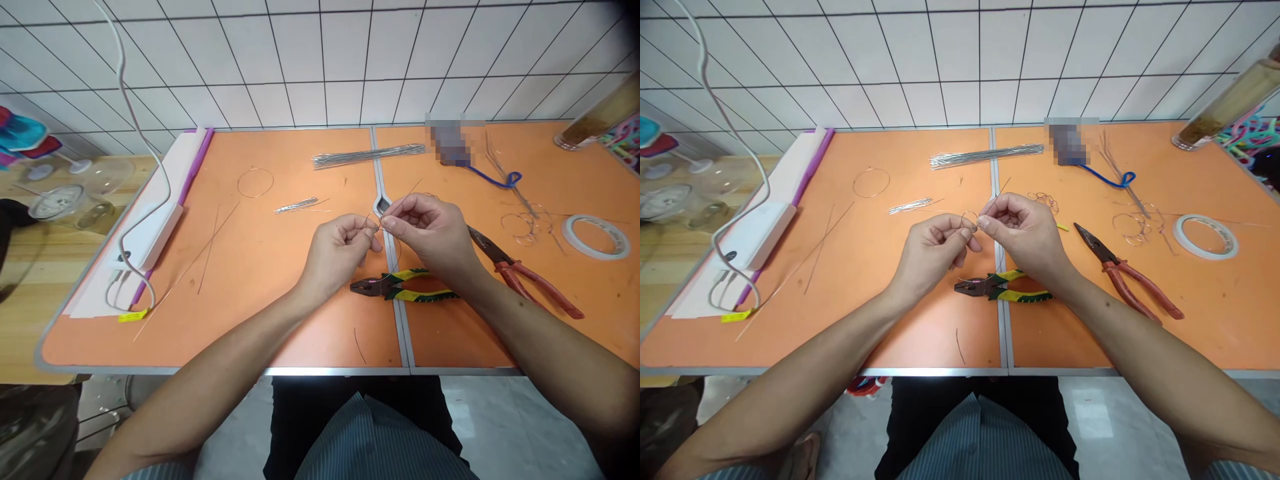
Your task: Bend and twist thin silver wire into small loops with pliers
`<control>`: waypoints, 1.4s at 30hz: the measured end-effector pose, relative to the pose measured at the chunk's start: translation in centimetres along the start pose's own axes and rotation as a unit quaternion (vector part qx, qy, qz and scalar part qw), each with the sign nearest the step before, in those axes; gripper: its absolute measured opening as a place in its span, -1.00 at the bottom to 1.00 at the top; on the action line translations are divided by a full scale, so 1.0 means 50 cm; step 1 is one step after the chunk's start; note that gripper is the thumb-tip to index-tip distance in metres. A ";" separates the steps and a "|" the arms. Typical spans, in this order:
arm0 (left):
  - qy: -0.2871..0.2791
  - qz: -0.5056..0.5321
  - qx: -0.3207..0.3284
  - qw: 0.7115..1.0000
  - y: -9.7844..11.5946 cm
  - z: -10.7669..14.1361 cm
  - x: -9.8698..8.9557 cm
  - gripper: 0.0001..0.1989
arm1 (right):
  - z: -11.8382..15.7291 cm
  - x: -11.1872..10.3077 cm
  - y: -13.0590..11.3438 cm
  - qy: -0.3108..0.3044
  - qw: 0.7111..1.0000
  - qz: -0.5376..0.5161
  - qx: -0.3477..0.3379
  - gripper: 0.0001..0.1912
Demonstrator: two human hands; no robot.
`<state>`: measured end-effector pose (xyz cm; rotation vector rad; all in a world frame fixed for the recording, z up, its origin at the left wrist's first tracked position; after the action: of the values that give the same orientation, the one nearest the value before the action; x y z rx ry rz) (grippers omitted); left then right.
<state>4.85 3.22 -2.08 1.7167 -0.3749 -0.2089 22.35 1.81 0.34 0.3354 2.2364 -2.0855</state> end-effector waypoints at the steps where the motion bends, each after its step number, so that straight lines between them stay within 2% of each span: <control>1: 0.000 -0.001 -0.005 1.000 -0.001 0.000 0.000 -0.92 | 0.000 -0.001 -0.001 0.001 1.000 0.005 -0.002 -0.75; 7: 0.010 -0.019 -0.033 0.999 -0.002 -0.001 -0.003 -0.80 | 0.001 -0.003 -0.002 0.010 0.999 0.043 -0.017 -0.81; 11: 0.021 -0.011 -0.056 0.998 -0.008 -0.001 -0.005 -0.85 | 0.010 -0.001 -0.010 0.023 0.992 0.097 -0.076 -0.91; 14: 0.023 0.004 -0.072 0.997 -0.012 -0.001 -0.006 -0.85 | 0.021 0.003 -0.022 0.036 0.977 0.158 -0.139 -0.91; 23: 0.031 0.077 -0.097 0.992 -0.012 -0.002 -0.007 -0.86 | 0.044 0.022 -0.040 0.043 0.913 0.276 -0.296 -0.77; 28: 0.039 0.105 -0.086 0.990 -0.017 -0.004 -0.011 -0.86 | 0.050 0.026 -0.024 0.048 0.860 0.396 -0.319 -0.80; 31: 0.036 0.112 -0.087 0.989 -0.020 -0.005 -0.012 -0.84 | 0.053 0.027 -0.012 0.027 0.841 0.433 -0.323 -0.78; 33: 0.039 0.120 -0.092 0.988 -0.021 -0.006 -0.015 -0.85 | 0.054 0.026 -0.009 0.022 0.839 0.436 -0.325 -0.77; 38: 0.045 0.152 -0.118 0.980 -0.023 -0.007 -0.020 -0.87 | 0.053 0.024 -0.011 0.010 0.857 0.403 -0.321 -0.80; 42: 0.039 0.161 -0.126 0.978 -0.023 -0.007 -0.020 -0.90 | 0.052 0.029 -0.016 0.000 0.846 0.421 -0.326 -0.79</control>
<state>4.18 4.07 -3.23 1.3879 -0.5396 0.0465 20.52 -0.66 0.62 1.0052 2.0482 -0.8358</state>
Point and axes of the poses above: each hand's wrist, its own z-axis away from the middle knuckle, its own x-axis out of the palm, y = z × x, the point moved 6 cm from there along -z, towards the middle knuckle, and after that the axes turned 10 degrees about x, right-handed, at the moved point
